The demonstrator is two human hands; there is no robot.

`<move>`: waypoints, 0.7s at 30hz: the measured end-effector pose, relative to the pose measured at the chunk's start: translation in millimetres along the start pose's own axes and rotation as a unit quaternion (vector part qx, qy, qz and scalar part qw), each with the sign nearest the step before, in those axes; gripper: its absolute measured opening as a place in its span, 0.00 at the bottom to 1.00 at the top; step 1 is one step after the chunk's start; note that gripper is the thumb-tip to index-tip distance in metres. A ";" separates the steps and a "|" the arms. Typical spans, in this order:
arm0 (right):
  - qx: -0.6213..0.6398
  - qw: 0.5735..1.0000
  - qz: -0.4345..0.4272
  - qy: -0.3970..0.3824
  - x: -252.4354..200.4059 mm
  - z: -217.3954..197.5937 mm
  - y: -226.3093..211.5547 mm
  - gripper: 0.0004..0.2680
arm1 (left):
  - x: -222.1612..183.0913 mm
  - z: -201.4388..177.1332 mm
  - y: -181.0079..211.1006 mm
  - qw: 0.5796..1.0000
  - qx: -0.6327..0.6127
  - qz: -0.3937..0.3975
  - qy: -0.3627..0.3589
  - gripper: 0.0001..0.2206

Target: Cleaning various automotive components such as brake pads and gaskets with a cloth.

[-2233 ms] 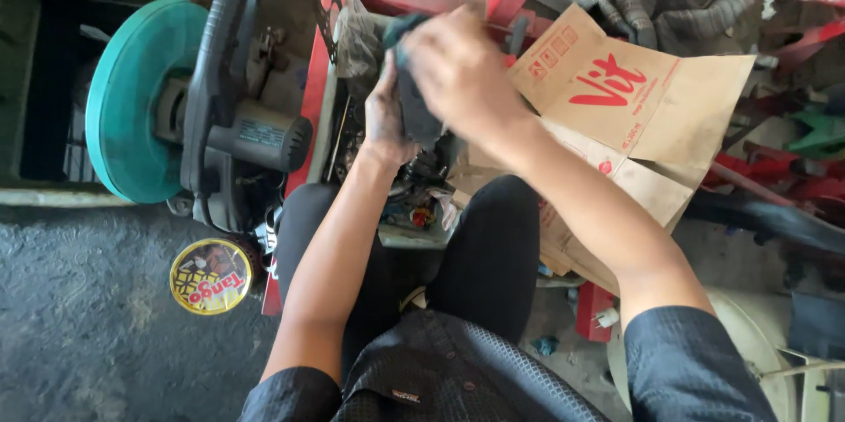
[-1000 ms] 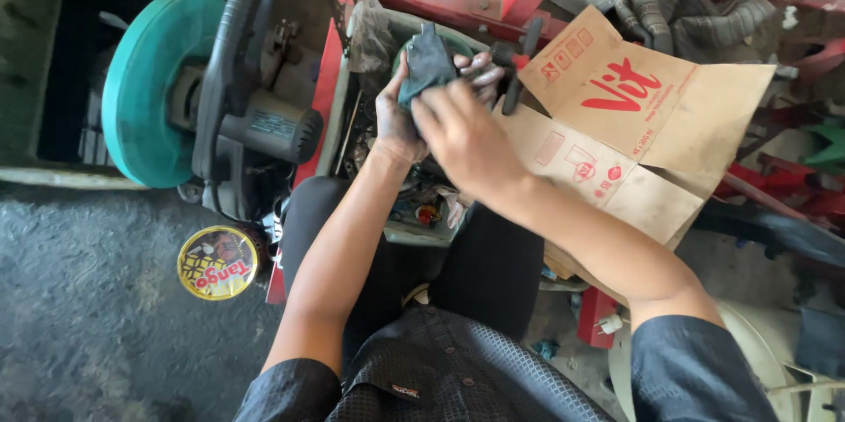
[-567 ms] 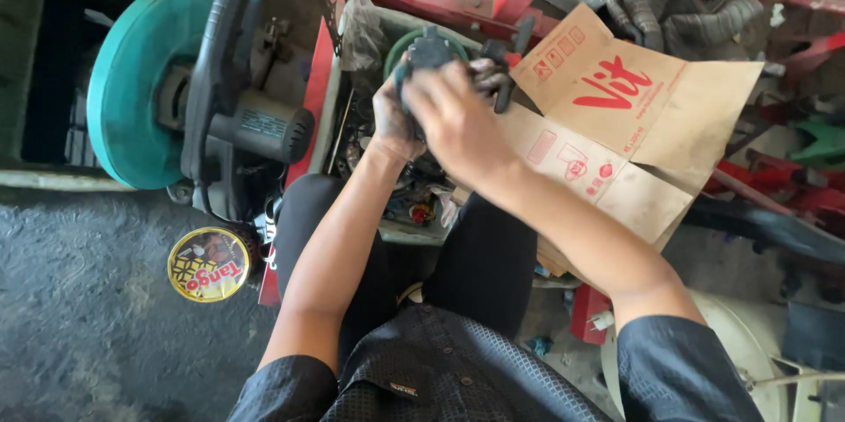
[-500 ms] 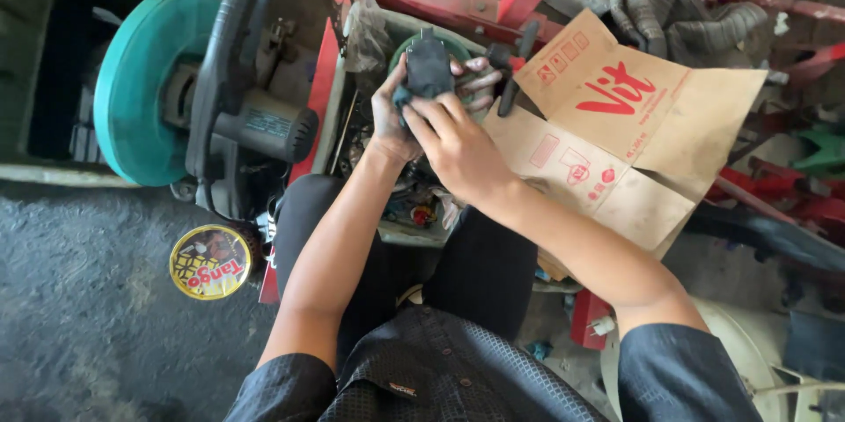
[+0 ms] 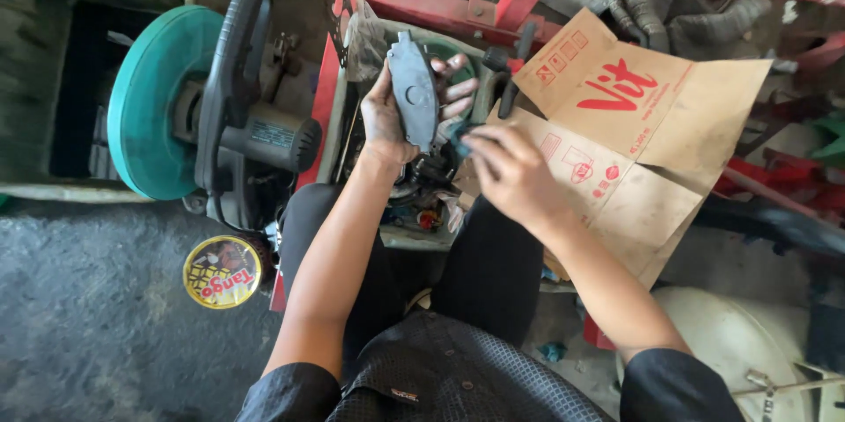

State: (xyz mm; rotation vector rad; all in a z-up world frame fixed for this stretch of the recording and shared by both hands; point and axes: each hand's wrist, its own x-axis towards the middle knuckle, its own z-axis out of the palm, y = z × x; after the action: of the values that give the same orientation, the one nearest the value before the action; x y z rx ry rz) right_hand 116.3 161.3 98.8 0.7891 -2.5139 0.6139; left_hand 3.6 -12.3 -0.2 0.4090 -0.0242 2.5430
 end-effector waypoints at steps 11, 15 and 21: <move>0.461 0.801 0.379 0.042 -42.4 57.9 83.4 0.11 | -10.0 -8.8 -10.6 0.995 0.007 -0.097 0.028 0.32; 0.817 0.490 0.306 0.010 -33.3 76.5 87.1 0.11 | -8.3 -32.2 -18.5 0.986 -0.008 -0.105 0.130 0.27; 0.565 0.753 0.324 0.093 -39.2 91.4 110.9 0.10 | -5.4 -42.1 -13.5 0.976 0.021 -0.169 0.134 0.31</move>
State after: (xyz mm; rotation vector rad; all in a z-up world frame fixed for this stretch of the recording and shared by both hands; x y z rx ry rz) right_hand 53.2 211.8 -26.3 0.0689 -1.9614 2.4171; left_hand 3.1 0.6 -42.8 0.0737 0.1838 2.2429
